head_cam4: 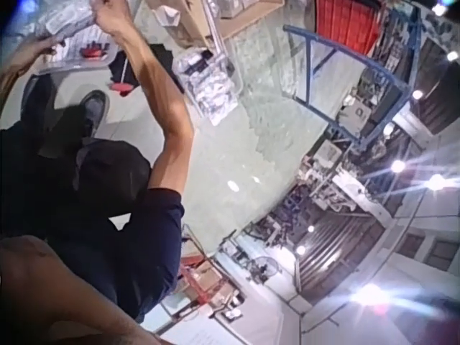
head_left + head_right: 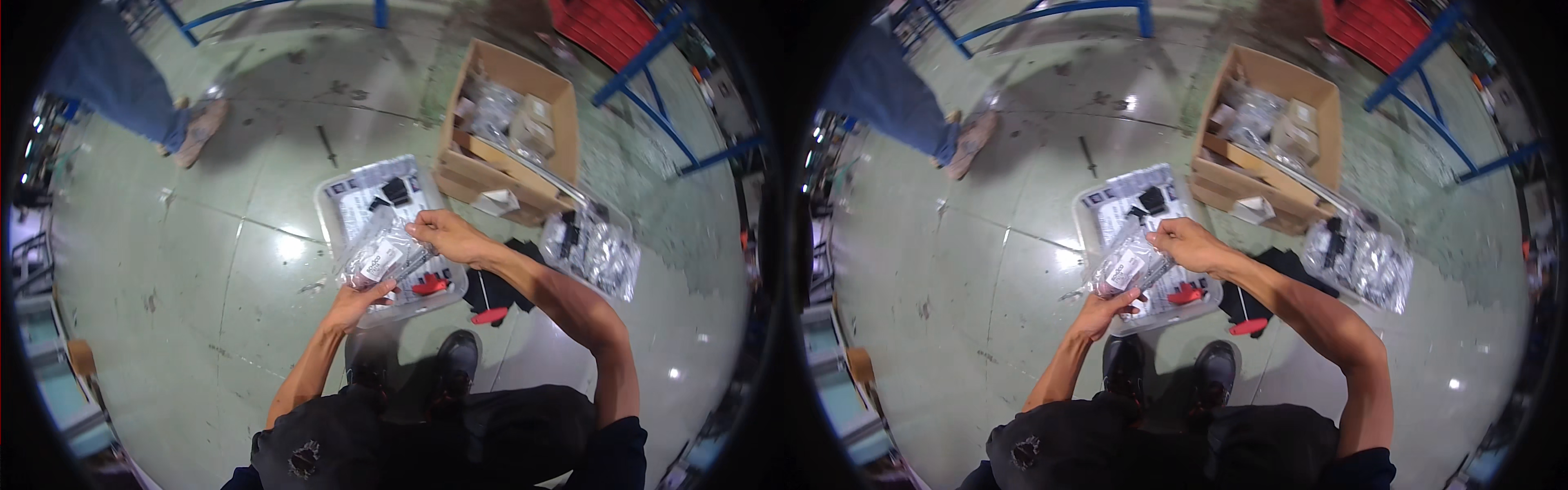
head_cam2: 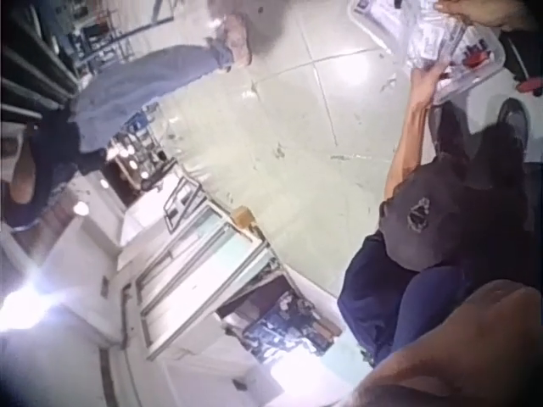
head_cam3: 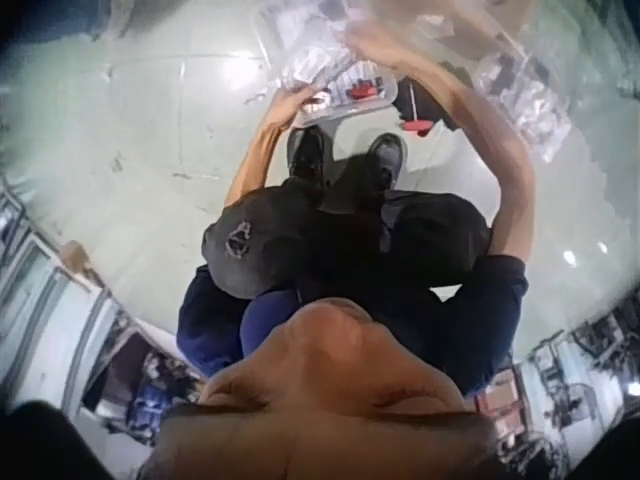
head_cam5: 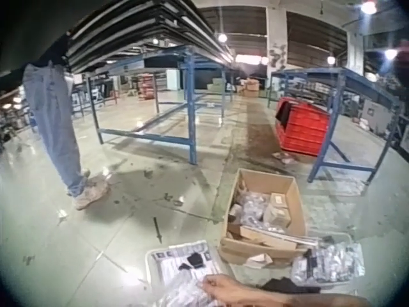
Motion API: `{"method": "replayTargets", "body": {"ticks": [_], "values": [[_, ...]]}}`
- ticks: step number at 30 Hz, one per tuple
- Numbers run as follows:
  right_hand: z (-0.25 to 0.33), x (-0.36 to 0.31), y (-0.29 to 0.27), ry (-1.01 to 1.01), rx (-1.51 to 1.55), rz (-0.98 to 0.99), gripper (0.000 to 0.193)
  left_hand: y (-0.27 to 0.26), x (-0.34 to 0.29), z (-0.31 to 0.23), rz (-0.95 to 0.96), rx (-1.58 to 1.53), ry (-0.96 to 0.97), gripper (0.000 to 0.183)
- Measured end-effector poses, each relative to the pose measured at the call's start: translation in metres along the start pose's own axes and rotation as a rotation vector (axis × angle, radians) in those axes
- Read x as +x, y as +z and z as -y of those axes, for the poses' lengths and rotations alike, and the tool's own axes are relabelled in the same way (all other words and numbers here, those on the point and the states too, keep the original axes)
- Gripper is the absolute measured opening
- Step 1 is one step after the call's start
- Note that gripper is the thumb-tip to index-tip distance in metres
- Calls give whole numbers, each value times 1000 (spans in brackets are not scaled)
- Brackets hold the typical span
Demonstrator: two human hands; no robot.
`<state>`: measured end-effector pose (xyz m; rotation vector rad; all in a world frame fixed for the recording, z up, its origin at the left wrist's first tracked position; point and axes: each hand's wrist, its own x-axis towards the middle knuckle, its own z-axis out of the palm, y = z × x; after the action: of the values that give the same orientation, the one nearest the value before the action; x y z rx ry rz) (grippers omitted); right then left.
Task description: The person assembles metal brackets and metal frames by sorting through bolts and components in a plastic bin and a cardboard box, then fastening them together with a hex key.
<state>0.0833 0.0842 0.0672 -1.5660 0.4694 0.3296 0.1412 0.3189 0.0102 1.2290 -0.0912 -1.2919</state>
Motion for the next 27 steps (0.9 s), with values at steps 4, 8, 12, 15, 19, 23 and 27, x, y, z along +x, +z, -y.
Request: {"method": "replayTargets", "body": {"ticks": [4,8,12,15,19,23,27], "values": [[-12,-4,-6,118,55,-96,38,21,12,-11,87,181,48,35],[-19,3,-6,168,19,-56,48,41,5,-32,143,395,-24,34],[-21,11,6,300,-3,110,55,20,7,-12,273,379,6,36],[-34,19,4,418,232,129,61,30,14,-1,108,332,-57,41],[-12,13,29,480,316,97,57,39,5,14,-252,488,157,41],[-17,2,50,520,390,101,59,29,-11,26,-302,592,212,30],[-24,-23,68,438,669,125,37,19,-24,49,-265,436,517,36]]}}
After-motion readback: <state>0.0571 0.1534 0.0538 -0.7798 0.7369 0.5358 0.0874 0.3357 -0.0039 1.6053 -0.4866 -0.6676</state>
